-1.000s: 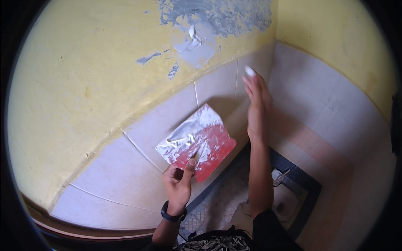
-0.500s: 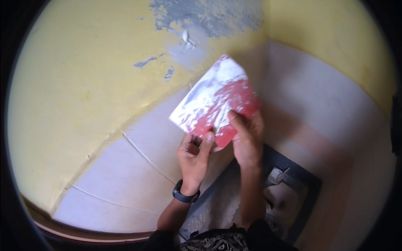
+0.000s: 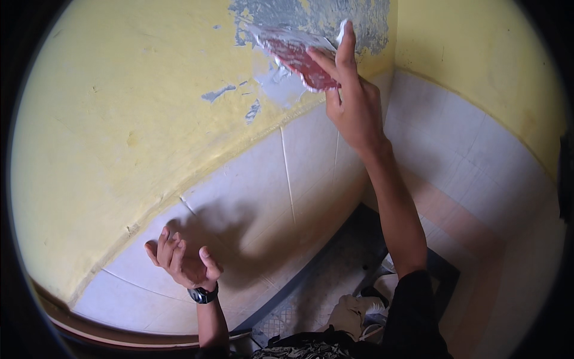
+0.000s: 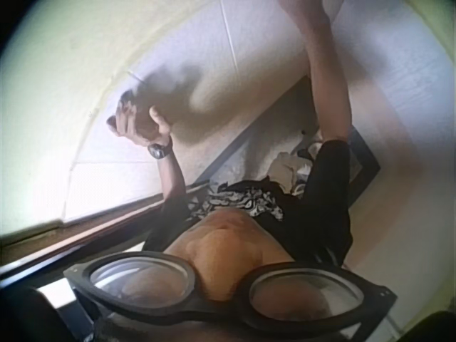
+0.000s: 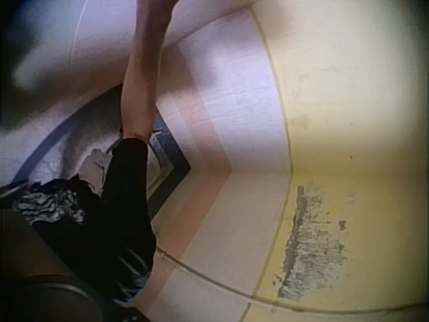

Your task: The person applies white putty to a damaged section of a yellow wall using a scraper and their fingers. They spread the material over the wall surface and smooth it with their fingertips.

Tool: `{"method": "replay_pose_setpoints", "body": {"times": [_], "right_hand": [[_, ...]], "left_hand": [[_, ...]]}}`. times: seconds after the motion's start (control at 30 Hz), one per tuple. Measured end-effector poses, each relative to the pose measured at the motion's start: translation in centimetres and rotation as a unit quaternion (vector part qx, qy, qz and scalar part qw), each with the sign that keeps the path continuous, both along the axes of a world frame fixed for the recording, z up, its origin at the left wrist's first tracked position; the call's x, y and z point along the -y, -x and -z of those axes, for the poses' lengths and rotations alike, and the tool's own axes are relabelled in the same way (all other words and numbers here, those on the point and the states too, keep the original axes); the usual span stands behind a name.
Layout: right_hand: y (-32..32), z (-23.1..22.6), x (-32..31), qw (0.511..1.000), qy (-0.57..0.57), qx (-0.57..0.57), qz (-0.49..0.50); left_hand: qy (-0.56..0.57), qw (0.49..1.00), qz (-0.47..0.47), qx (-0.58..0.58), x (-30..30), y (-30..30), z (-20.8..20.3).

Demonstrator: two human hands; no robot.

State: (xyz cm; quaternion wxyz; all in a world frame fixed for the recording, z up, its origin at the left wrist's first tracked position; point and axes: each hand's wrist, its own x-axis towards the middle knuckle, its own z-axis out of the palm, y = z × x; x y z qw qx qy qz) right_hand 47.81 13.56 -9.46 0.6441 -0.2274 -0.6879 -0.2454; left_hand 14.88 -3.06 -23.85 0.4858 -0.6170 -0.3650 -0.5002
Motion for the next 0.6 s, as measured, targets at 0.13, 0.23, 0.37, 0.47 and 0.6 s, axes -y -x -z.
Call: {"method": "replay_pose_setpoints", "body": {"times": [0.13, 0.23, 0.37, 0.47, 0.6], "right_hand": [[-0.8, 2.5, -2.8, 0.998, -0.033, 0.044, -0.004], [-0.5, 4.6, -3.7, 0.997, -0.027, 0.023, -0.063], [0.5, 7.7, -3.6, 0.997, -0.049, 0.019, -0.054], [0.8, 9.3, -2.7, 0.998, -0.018, 0.04, -0.04], [0.0, 8.0, -1.0, 0.997, -0.033, 0.025, -0.061]], "left_hand": [[0.001, 1.0, 0.001, 0.02, -0.1, 0.0, 0.2], [0.004, 0.999, -0.009, 0.038, -0.3, 0.0, 0.3], [0.001, 0.999, -0.011, 0.04, -0.5, -0.2, 0.4], [0.004, 0.999, -0.012, 0.043, -0.5, -0.4, 0.1], [0.016, 0.999, -0.016, 0.034, -0.3, -0.5, 0.0]]}}
